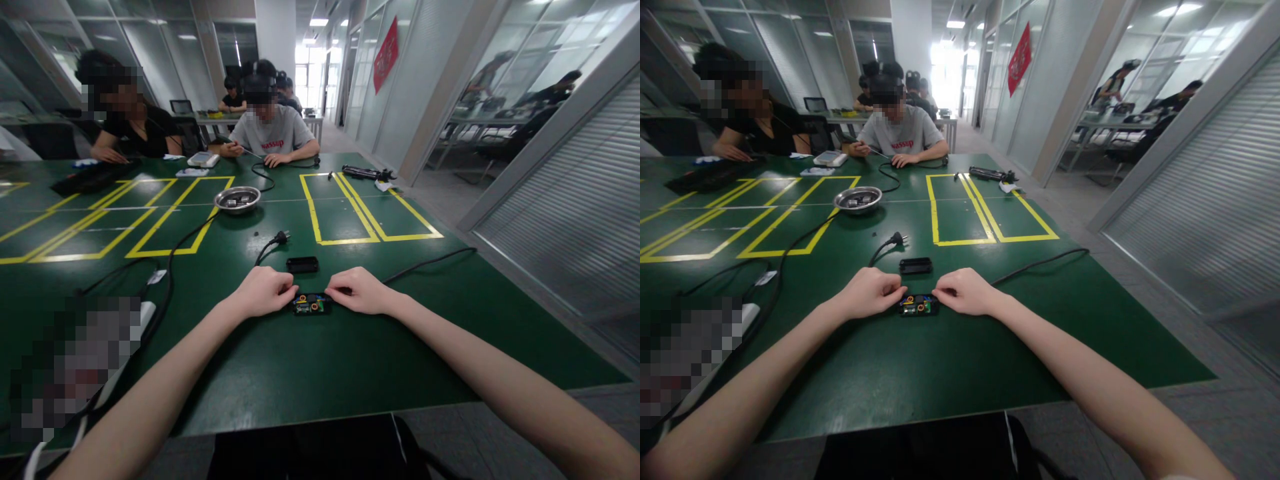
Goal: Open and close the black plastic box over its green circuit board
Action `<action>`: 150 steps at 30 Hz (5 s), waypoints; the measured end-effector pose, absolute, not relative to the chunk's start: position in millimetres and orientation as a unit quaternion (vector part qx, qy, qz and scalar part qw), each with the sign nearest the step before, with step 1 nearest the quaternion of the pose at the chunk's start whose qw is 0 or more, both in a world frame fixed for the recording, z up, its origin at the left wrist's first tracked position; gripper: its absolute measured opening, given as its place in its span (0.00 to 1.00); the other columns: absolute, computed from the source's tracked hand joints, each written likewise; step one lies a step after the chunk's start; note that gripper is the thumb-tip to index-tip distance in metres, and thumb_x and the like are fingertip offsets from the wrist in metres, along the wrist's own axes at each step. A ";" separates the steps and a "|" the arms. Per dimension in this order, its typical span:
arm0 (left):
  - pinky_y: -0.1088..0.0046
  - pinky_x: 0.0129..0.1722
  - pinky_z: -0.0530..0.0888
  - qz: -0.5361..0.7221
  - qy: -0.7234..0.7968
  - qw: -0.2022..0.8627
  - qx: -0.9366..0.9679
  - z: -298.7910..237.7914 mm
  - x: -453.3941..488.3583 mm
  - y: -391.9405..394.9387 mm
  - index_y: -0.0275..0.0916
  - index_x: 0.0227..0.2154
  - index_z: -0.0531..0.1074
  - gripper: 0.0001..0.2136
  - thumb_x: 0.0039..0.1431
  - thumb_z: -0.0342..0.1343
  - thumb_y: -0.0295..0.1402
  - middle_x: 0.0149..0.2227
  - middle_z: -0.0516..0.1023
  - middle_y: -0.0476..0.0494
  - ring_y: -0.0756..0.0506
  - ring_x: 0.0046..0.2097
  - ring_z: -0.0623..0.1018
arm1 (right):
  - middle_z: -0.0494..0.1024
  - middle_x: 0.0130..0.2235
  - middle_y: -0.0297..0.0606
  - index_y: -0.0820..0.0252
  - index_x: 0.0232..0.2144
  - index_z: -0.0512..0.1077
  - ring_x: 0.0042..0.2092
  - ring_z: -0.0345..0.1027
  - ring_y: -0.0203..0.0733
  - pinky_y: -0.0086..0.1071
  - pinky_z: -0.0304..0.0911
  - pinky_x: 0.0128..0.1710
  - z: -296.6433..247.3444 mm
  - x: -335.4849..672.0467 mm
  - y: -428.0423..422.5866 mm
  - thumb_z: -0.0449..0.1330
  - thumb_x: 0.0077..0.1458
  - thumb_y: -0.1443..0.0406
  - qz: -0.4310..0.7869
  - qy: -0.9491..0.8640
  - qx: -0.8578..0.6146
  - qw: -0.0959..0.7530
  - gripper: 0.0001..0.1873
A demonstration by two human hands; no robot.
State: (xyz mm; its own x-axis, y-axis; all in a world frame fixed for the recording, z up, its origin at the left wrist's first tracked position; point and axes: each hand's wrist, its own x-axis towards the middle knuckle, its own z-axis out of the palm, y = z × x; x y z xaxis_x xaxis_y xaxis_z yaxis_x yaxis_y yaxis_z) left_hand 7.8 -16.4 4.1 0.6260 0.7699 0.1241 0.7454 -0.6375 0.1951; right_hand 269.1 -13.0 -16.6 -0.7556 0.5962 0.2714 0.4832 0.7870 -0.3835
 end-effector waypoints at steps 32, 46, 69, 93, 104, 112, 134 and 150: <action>0.70 0.34 0.67 0.080 0.554 0.030 0.828 -4.6 14.0 -5.6 0.40 0.31 0.72 0.17 0.71 0.46 0.43 0.30 0.80 0.43 0.42 0.35 0.79 | 0.71 0.24 0.32 0.58 0.23 0.69 0.27 0.63 0.36 0.29 0.50 0.28 -26.4 255.8 -3.2 0.59 0.62 0.61 0.132 -0.848 -0.470 0.205 0.15; 0.65 0.42 0.74 0.253 0.477 0.136 0.831 -25.8 1.9 2.5 0.40 0.40 0.71 0.08 0.65 0.56 0.39 0.39 0.77 0.44 0.42 0.40 0.77 | 0.79 0.51 0.45 0.57 0.41 0.76 0.53 0.70 0.51 0.51 0.67 0.55 -42.2 262.0 6.0 0.58 0.63 0.65 0.158 -0.865 -0.352 0.321 0.07; 0.71 0.39 0.75 0.309 0.434 0.447 0.719 -17.4 -1.4 4.5 0.36 0.37 0.77 0.12 0.52 0.66 0.37 0.34 0.82 0.45 0.46 0.36 0.80 | 0.83 0.45 0.42 0.57 0.49 0.78 0.45 0.76 0.47 0.43 0.73 0.47 -31.1 260.1 -3.5 0.59 0.62 0.68 0.242 -0.834 -0.371 0.327 0.15; 0.71 0.37 0.73 0.263 0.413 0.493 0.719 -5.1 -6.2 4.2 0.36 0.34 0.77 0.13 0.52 0.66 0.41 0.30 0.80 0.46 0.48 0.33 0.77 | 0.81 0.47 0.45 0.58 0.51 0.76 0.48 0.74 0.47 0.44 0.70 0.50 -22.8 261.2 -10.6 0.62 0.62 0.63 0.235 -0.883 -0.264 0.309 0.15; 0.73 0.33 0.71 0.264 0.403 0.383 0.788 -6.4 0.7 -3.9 0.37 0.33 0.77 0.11 0.60 0.59 0.40 0.29 0.78 0.48 0.49 0.30 0.74 | 0.81 0.48 0.46 0.58 0.50 0.76 0.48 0.74 0.50 0.45 0.72 0.48 -24.2 260.5 -11.6 0.65 0.57 0.66 0.145 -0.918 -0.241 0.279 0.18; 0.73 0.33 0.68 0.268 0.402 0.228 0.845 -13.3 8.4 -9.4 0.39 0.29 0.74 0.12 0.64 0.56 0.41 0.30 0.78 0.47 0.47 0.32 0.73 | 0.80 0.46 0.46 0.57 0.49 0.74 0.46 0.73 0.49 0.45 0.72 0.46 -23.9 256.2 -16.3 0.64 0.58 0.65 0.114 -0.922 -0.244 0.277 0.15; 0.69 0.39 0.71 0.170 0.314 0.102 0.928 -5.5 10.5 -16.3 0.40 0.41 0.73 0.12 0.60 0.61 0.42 0.40 0.79 0.41 0.41 0.42 0.78 | 0.79 0.47 0.47 0.59 0.47 0.71 0.48 0.73 0.51 0.44 0.71 0.47 -28.6 254.1 -12.8 0.64 0.59 0.64 0.098 -0.930 -0.245 0.257 0.13; 0.67 0.41 0.72 0.168 0.273 0.023 0.947 -8.2 12.4 -13.5 0.36 0.49 0.75 0.19 0.72 0.47 0.46 0.37 0.80 0.39 0.42 0.39 0.79 | 0.80 0.36 0.44 0.62 0.40 0.75 0.37 0.71 0.47 0.38 0.66 0.36 -23.3 252.6 -14.0 0.60 0.65 0.57 0.002 -0.930 -0.274 0.245 0.13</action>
State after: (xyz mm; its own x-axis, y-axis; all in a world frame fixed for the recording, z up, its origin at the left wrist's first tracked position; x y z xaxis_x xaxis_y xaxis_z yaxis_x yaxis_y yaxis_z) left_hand 12.4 -13.5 -8.2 0.7946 0.5249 0.3050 0.5091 -0.8499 0.1361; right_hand 252.6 -14.0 -23.3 -0.7290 0.5110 0.4555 0.5093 0.8495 -0.1378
